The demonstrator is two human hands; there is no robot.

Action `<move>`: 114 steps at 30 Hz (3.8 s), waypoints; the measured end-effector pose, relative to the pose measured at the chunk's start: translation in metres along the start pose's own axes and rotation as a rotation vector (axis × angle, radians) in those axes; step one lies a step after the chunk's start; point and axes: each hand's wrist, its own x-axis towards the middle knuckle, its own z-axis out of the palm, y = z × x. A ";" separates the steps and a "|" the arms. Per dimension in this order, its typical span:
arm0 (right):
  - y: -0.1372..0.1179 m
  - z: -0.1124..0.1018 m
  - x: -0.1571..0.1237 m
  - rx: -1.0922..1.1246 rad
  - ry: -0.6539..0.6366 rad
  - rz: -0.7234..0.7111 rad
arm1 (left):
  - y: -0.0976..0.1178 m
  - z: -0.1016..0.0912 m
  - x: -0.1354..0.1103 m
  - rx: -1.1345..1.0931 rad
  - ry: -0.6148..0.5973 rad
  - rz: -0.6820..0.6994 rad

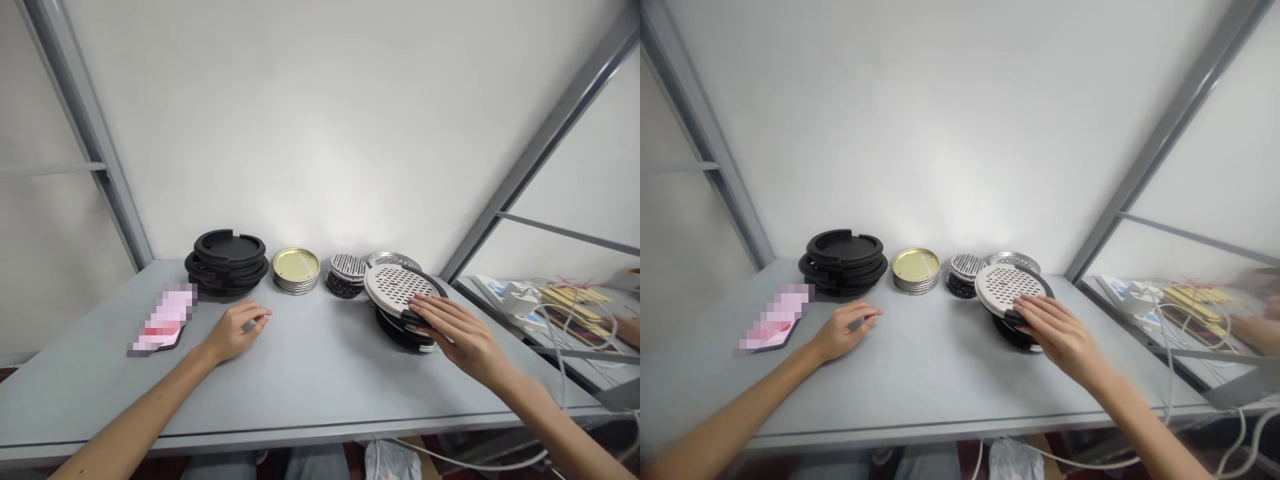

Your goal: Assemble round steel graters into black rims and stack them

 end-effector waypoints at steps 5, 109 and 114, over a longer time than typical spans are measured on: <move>0.015 0.004 -0.031 -0.045 -0.066 0.070 | -0.003 0.001 -0.001 0.016 -0.041 -0.029; -0.058 0.213 0.124 0.246 -0.103 0.409 | -0.010 0.000 0.001 0.032 -0.181 -0.200; -0.052 0.214 0.125 0.308 -0.082 0.493 | -0.008 0.001 0.002 0.015 -0.221 -0.190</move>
